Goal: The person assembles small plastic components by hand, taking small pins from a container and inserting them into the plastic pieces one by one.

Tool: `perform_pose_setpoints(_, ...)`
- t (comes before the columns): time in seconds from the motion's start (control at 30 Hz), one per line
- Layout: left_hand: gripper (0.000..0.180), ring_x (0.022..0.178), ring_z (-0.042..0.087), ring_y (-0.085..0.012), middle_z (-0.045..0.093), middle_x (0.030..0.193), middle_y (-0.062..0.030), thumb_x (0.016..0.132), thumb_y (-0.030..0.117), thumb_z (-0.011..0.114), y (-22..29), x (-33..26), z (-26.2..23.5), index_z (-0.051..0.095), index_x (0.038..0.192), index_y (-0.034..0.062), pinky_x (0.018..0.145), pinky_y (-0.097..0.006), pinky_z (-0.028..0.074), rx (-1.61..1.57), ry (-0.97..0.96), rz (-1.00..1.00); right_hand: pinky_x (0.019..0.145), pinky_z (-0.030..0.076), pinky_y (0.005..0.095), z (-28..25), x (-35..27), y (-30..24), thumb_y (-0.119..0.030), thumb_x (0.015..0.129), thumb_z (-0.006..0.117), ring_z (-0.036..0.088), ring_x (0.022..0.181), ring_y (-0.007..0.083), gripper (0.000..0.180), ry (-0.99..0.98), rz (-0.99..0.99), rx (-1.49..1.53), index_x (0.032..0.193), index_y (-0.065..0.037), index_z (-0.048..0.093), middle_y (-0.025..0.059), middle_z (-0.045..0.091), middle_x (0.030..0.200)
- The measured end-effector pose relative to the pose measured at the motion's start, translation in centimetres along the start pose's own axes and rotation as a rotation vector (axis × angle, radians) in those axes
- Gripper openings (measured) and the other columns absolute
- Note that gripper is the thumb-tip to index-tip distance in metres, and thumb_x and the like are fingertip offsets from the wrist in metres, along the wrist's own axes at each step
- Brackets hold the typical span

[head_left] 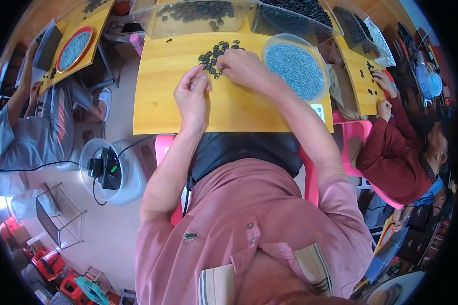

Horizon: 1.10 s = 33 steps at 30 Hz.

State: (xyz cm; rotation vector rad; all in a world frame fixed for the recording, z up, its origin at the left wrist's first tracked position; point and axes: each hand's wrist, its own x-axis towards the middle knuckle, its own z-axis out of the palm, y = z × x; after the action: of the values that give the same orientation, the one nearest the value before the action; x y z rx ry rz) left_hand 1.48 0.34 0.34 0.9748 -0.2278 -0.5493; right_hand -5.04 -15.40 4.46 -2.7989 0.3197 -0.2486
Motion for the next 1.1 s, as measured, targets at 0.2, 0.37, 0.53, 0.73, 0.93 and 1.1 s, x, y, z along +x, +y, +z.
perform_pose_setpoints(0.2, 0.027, 0.073, 0.054, -0.0093, 0.061, 0.090, -0.0035, 0.088, -0.002, 0.062, 0.0, 0.0, 0.2, 0.063, 0.115, -0.0061, 0.069, -0.022, 0.046, 0.118, -0.079, -0.009, 0.076, 0.051, 0.0418, -0.9, -0.6, 0.1, -0.013, 0.078, 0.064, 0.066, 0.087, 0.0322, 0.012, -0.099, 0.073, 0.031, 0.088, -0.007, 0.069, 0.0123, 0.068, 0.086)
perform_pose_setpoints(0.37, 0.022, 0.077, 0.061, -0.0101, 0.067, 0.092, -0.0053, 0.091, 0.003, 0.065, -0.6, -0.2, 0.6, 0.065, 0.111, -0.0056, 0.072, -0.022, 0.049, 0.246, -0.133, -0.039, 0.064, 0.052, 0.0343, -1.6, -2.8, -0.6, -0.010, 0.077, 0.069, 0.066, 0.070, 0.0193, 0.010, 0.031, 0.223, 0.583, 0.085, -0.002, 0.069, 0.0092, 0.069, 0.075)
perform_pose_setpoints(0.53, 0.018, 0.081, 0.065, -0.0138, 0.070, 0.094, -0.0110, 0.093, 0.003, 0.063, -0.3, -1.2, 0.8, 0.065, 0.108, -0.0062, 0.076, -0.024, 0.052, 0.195, -0.279, -0.150, 0.057, 0.049, 0.0244, -0.9, -5.1, 0.0, -0.006, 0.079, 0.071, 0.060, 0.065, 0.0080, 0.010, 0.077, 0.260, 0.964, 0.085, 0.000, 0.067, 0.0036, 0.066, 0.073)
perform_pose_setpoints(0.73, 0.016, 0.080, 0.066, -0.0137, 0.070, 0.091, -0.0110, 0.092, 0.002, 0.063, -0.2, -2.0, 1.2, 0.066, 0.106, -0.0061, 0.075, -0.024, 0.052, 0.236, -0.367, -0.230, 0.056, 0.046, 0.0215, -1.8, -7.7, -0.1, -0.005, 0.084, 0.070, 0.059, 0.062, 0.0080, 0.010, 0.046, 0.307, 1.051, 0.090, 0.002, 0.065, 0.0025, 0.064, 0.075)
perform_pose_setpoints(0.93, 0.015, 0.077, 0.067, -0.0135, 0.071, 0.091, -0.0105, 0.091, 0.004, 0.065, -0.5, -2.4, 1.4, 0.067, 0.102, -0.0058, 0.072, -0.025, 0.054, 0.312, -0.345, -0.199, 0.059, 0.049, 0.0253, -3.8, -8.8, -0.2, -0.009, 0.086, 0.067, 0.062, 0.063, 0.0109, 0.012, 0.005, 0.299, 0.968, 0.090, 0.003, 0.069, 0.0071, 0.069, 0.079)
perform_pose_setpoints(1.1, 0.014, 0.075, 0.067, -0.0127, 0.071, 0.088, -0.0093, 0.091, 0.004, 0.066, 0.0, -2.4, 2.0, 0.067, 0.103, -0.0046, 0.071, -0.024, 0.054, 0.326, -0.350, -0.191, 0.066, 0.051, 0.0347, -5.6, -10.3, 5.8, -0.012, 0.081, 0.068, 0.066, 0.071, 0.0212, 0.016, 0.421, 0.263, -0.002, 0.094, -0.005, 0.072, 0.0120, 0.069, 0.080)
